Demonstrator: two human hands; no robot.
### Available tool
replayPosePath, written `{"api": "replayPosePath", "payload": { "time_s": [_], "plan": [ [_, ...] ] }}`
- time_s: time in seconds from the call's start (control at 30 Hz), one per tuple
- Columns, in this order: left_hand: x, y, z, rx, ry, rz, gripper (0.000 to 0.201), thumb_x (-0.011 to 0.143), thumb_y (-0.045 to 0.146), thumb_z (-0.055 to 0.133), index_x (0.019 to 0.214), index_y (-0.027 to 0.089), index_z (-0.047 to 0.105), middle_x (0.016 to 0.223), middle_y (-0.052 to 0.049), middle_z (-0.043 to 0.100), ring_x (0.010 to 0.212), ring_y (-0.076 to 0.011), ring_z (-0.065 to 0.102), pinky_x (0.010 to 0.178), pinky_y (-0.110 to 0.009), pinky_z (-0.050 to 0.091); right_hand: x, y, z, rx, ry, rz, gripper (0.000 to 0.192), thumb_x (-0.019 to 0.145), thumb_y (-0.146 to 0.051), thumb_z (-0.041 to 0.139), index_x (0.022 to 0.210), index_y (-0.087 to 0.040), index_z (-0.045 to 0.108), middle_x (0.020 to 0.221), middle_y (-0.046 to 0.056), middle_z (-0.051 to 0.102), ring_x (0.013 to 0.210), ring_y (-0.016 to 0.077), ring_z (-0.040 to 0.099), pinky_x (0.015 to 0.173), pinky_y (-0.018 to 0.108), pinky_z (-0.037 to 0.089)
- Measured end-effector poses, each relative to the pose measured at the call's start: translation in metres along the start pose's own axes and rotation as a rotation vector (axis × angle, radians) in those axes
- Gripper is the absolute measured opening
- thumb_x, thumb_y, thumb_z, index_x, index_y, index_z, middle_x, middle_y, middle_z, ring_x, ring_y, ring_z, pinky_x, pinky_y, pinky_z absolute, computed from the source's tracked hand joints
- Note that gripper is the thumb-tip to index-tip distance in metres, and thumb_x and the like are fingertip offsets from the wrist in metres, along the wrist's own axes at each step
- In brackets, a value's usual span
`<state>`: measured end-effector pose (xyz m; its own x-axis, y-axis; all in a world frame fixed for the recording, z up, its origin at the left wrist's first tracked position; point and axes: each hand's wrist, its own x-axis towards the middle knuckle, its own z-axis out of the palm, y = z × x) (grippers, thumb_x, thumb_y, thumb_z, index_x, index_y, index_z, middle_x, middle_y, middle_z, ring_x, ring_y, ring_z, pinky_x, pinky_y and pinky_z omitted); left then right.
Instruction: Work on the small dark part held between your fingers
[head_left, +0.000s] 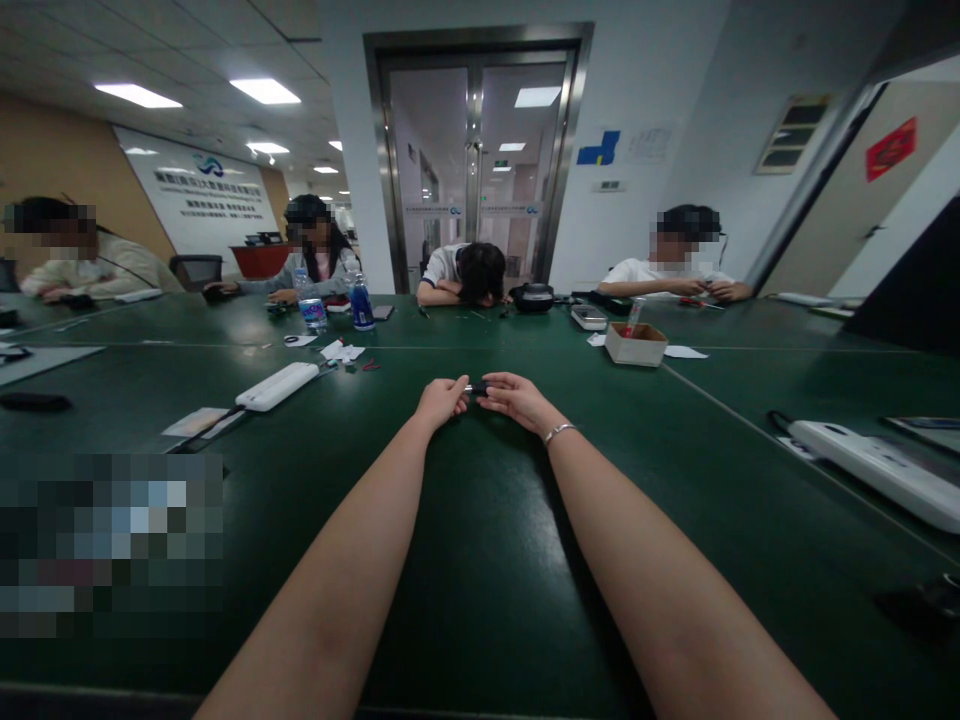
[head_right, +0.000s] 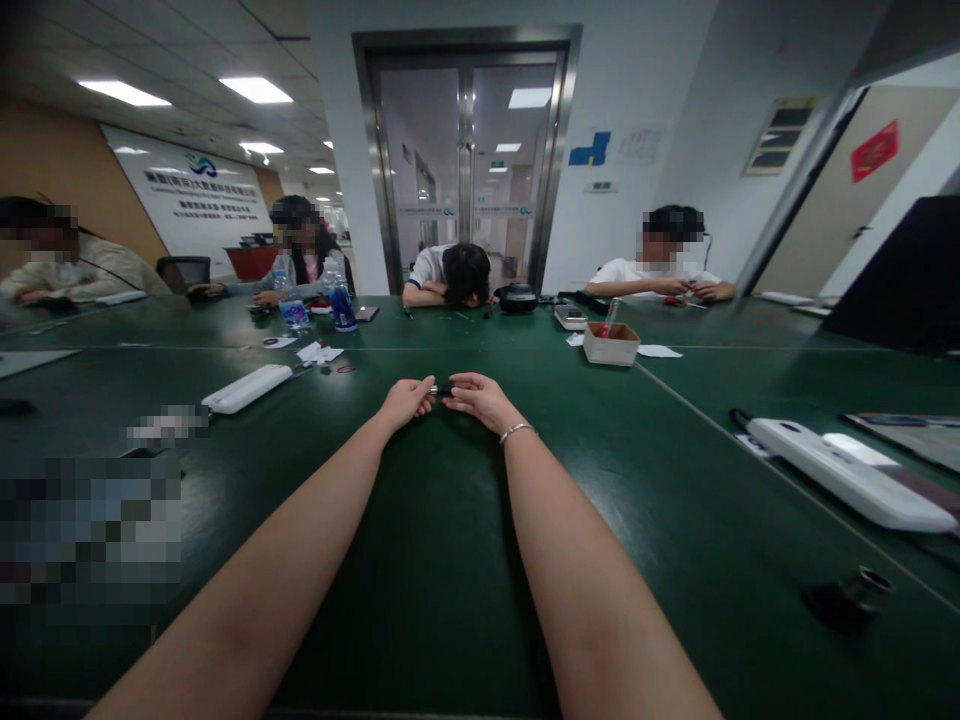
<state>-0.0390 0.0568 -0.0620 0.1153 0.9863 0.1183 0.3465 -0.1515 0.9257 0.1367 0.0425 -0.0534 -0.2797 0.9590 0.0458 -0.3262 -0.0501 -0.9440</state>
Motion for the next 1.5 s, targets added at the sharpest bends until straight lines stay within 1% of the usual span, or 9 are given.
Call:
{"api": "replayPosePath", "payload": {
  "time_s": [0.17, 0.3, 0.57, 0.67, 0.77, 0.87, 1.0, 1.17, 1.5],
  "plan": [
    [0.000, 0.002, -0.001, -0.039, 0.045, -0.034, 0.047, 0.082, 0.052, 0.048, 0.058, 0.014, 0.059, 0.044, -0.001, 0.052, 0.038, -0.0083, 0.043, 0.041, -0.021, 0.033, 0.001, 0.001, 0.006, 0.019, 0.014, -0.054, 0.025, 0.074, 0.008, 0.058, 0.087, -0.013, 0.061, 0.095, 0.005, 0.061, 0.077, 0.0137, 0.066, 0.079, 0.030, 0.058],
    [-0.002, 0.004, 0.000, -0.053, 0.054, -0.032, 0.044, 0.081, 0.051, 0.051, 0.058, 0.014, 0.058, 0.046, -0.001, 0.053, 0.039, -0.0080, 0.044, 0.042, -0.021, 0.033, 0.001, 0.000, 0.006, 0.006, 0.012, -0.047, 0.025, 0.074, 0.007, 0.059, 0.088, -0.014, 0.060, 0.094, 0.005, 0.062, 0.072, 0.0134, 0.066, 0.076, 0.030, 0.059],
    [-0.008, 0.009, -0.001, -0.167, -0.002, 0.041, 0.013, 0.076, 0.025, 0.062, 0.081, 0.014, 0.059, 0.068, -0.001, 0.059, 0.053, -0.0084, 0.051, 0.047, -0.020, 0.040, 0.004, 0.000, 0.004, -0.011, 0.092, 0.027, 0.010, 0.083, -0.004, 0.059, 0.088, -0.013, 0.057, 0.070, 0.004, 0.063, 0.056, 0.0130, 0.064, 0.058, 0.025, 0.057],
    [-0.010, 0.011, 0.000, -0.162, -0.017, 0.105, 0.021, 0.073, 0.023, 0.066, 0.092, 0.016, 0.060, 0.078, -0.002, 0.061, 0.060, -0.0091, 0.055, 0.050, -0.019, 0.043, 0.004, 0.000, 0.005, 0.001, 0.102, 0.032, 0.008, 0.085, -0.005, 0.058, 0.087, -0.013, 0.056, 0.067, 0.005, 0.063, 0.054, 0.0127, 0.064, 0.054, 0.023, 0.056],
    [-0.008, 0.010, 0.001, -0.173, -0.011, 0.046, 0.023, 0.081, 0.033, 0.057, 0.097, 0.016, 0.058, 0.072, -0.003, 0.060, 0.055, -0.0087, 0.053, 0.048, -0.018, 0.041, 0.003, -0.001, 0.006, 0.005, 0.107, 0.035, 0.008, 0.086, -0.005, 0.058, 0.085, -0.012, 0.056, 0.067, 0.004, 0.063, 0.052, 0.0117, 0.063, 0.053, 0.021, 0.056],
    [-0.005, 0.009, 0.003, -0.161, 0.007, 0.013, 0.024, 0.087, 0.033, 0.047, 0.097, 0.014, 0.058, 0.061, -0.001, 0.055, 0.047, -0.0075, 0.046, 0.044, -0.018, 0.037, 0.003, -0.001, 0.006, -0.008, 0.082, 0.036, 0.009, 0.086, -0.004, 0.056, 0.086, -0.013, 0.056, 0.068, 0.004, 0.064, 0.052, 0.0111, 0.063, 0.054, 0.020, 0.056],
    [-0.002, 0.006, 0.003, -0.148, 0.003, 0.021, 0.020, 0.080, 0.021, 0.054, 0.099, 0.017, 0.058, 0.069, 0.000, 0.056, 0.053, -0.0079, 0.050, 0.045, -0.017, 0.038, 0.004, 0.000, 0.005, -0.016, 0.072, 0.037, 0.009, 0.085, -0.004, 0.057, 0.086, -0.013, 0.056, 0.068, 0.004, 0.064, 0.053, 0.0114, 0.063, 0.054, 0.021, 0.056],
    [-0.002, 0.005, 0.002, -0.156, -0.036, 0.038, 0.022, 0.087, 0.026, 0.041, 0.101, 0.015, 0.055, 0.060, 0.002, 0.049, 0.045, -0.0064, 0.043, 0.042, -0.017, 0.033, 0.005, 0.002, 0.004, -0.014, 0.068, 0.036, 0.010, 0.084, -0.002, 0.057, 0.088, -0.012, 0.056, 0.070, 0.005, 0.065, 0.052, 0.0120, 0.063, 0.054, 0.023, 0.056],
    [-0.006, 0.009, 0.001, -0.093, -0.014, 0.028, 0.021, 0.086, 0.023, 0.043, 0.100, 0.015, 0.057, 0.060, 0.003, 0.049, 0.046, -0.0067, 0.042, 0.042, -0.017, 0.032, 0.004, 0.001, 0.004, -0.023, 0.063, 0.042, 0.011, 0.084, -0.001, 0.056, 0.087, -0.011, 0.057, 0.071, 0.007, 0.064, 0.053, 0.0125, 0.063, 0.055, 0.024, 0.055]
  ]
}}
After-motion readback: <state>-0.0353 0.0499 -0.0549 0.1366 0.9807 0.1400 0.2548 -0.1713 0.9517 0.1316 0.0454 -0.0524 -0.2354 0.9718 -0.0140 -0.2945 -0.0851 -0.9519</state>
